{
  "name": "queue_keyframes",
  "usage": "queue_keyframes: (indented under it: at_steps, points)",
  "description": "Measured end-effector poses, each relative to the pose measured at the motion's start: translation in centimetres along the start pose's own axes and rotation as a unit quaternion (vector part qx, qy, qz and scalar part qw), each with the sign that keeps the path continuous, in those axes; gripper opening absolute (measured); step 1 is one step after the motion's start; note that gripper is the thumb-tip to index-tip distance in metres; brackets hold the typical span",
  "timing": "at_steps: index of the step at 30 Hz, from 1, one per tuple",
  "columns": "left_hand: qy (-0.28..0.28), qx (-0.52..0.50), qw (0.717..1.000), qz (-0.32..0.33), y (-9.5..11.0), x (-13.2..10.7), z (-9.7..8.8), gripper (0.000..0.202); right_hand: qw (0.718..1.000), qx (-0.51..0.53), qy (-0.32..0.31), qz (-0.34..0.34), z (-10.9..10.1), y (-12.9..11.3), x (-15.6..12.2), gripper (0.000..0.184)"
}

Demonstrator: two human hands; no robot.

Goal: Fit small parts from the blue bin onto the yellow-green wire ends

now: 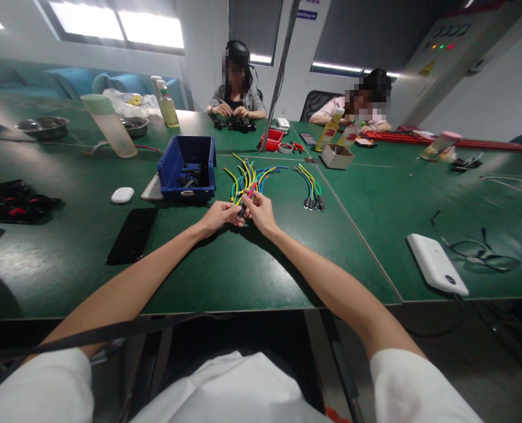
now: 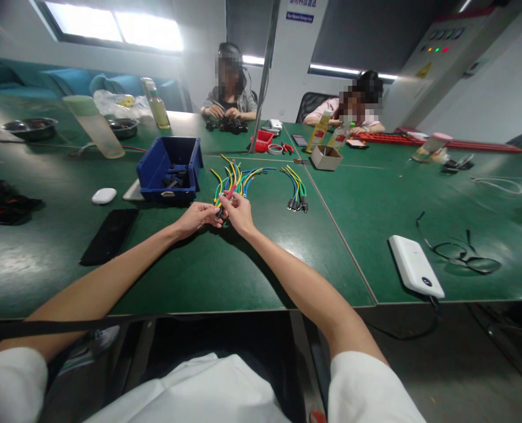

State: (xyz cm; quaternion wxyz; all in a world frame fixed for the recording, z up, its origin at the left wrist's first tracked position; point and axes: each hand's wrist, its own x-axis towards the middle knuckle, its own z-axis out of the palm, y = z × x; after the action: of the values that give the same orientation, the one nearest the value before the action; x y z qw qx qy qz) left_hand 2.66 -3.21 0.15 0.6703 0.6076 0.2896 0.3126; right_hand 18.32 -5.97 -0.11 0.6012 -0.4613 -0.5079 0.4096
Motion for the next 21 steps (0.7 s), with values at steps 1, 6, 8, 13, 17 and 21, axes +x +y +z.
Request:
queue_keyframes:
  at_steps: [1,6,8,13,17,21]
  points:
    - [0.002,0.003,1.0,-0.001,0.02,-0.02,0.03,0.04,1.0,-0.001,-0.001,0.001,0.0,-0.02,-0.01,0.053]
    - [0.01,0.023,1.0,-0.001,0.13,-0.11,0.18,0.044,1.0,-0.018,0.003,0.002,-0.11,0.07,0.03,0.057]
    - [0.017,0.031,0.999,0.005,0.22,-0.15,0.25,0.045,1.0,-0.022,0.01,0.001,-0.19,0.17,0.08,0.058]
    - [0.066,0.065,0.995,0.028,0.45,-0.29,0.52,0.042,1.0,-0.025,0.017,0.003,-0.28,0.57,0.26,0.058]
    - [0.079,0.074,0.993,0.037,0.37,-0.28,0.59,0.041,1.0,-0.014,0.012,0.004,-0.26,0.73,0.27,0.059]
    - [0.063,0.086,0.993,0.043,0.27,-0.24,0.52,0.038,1.0,-0.004,0.012,0.006,-0.16,0.63,0.17,0.057]
